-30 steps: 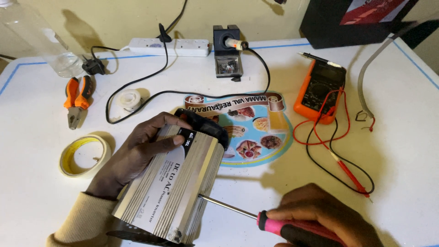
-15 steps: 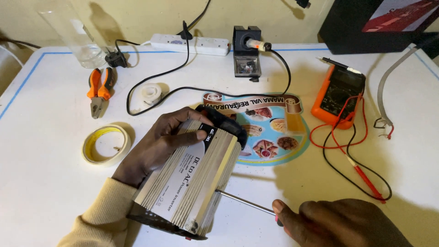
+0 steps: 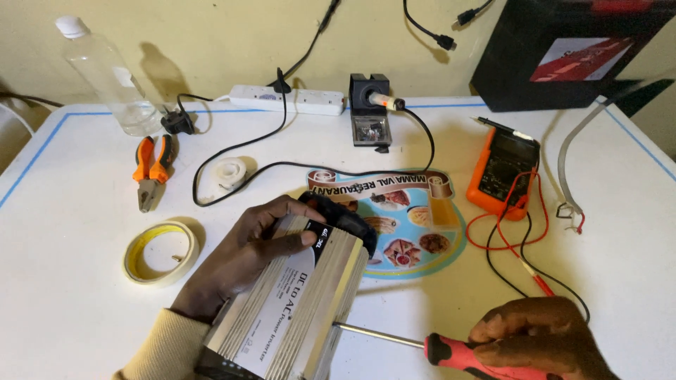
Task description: Using a screwdriver to remove screws from the metal casing of a power inverter to disassemble it.
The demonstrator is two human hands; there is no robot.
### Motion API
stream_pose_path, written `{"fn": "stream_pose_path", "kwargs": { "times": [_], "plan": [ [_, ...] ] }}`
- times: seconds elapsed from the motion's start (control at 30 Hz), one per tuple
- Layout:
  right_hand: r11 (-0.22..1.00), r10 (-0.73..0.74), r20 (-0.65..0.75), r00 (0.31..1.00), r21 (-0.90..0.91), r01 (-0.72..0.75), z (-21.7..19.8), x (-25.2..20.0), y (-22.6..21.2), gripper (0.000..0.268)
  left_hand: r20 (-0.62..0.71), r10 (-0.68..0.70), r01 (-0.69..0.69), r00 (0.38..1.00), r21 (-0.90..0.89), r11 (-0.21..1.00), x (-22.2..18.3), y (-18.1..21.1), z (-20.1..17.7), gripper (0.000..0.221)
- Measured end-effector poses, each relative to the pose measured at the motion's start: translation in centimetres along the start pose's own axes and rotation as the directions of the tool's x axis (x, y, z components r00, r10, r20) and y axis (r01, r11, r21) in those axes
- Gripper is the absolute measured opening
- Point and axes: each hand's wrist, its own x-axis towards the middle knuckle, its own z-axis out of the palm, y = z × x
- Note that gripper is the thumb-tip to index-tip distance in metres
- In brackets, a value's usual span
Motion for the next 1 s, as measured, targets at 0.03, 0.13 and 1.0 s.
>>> {"fn": "stream_pose_path", "kwargs": {
  "times": [0.03, 0.13, 1.0],
  "plan": [
    [0.873, 0.334, 0.016, 0.943, 0.373, -0.315, -0.4, -0.1, 2.9, 0.022, 0.013, 0.004, -0.004, 1.000, -0.005, 1.000, 0.1, -0.1, 0.0, 0.027],
    [0.732, 0.679, 0.017, 0.734, 0.052, -0.679, -1.8, -1.7, 5.7, 0.088, -0.013, -0.032, 0.032, 0.999, 0.008, 0.999, -0.2, 0.6, 0.3, 0.026],
    [0.960, 0.020, -0.269, 0.963, -0.265, -0.094, 4.9, -2.1, -9.2, 0.046, 0.010, -0.025, 0.025, 1.000, -0.038, 0.999, -0.2, 0.0, 0.3, 0.028]
  ]
}}
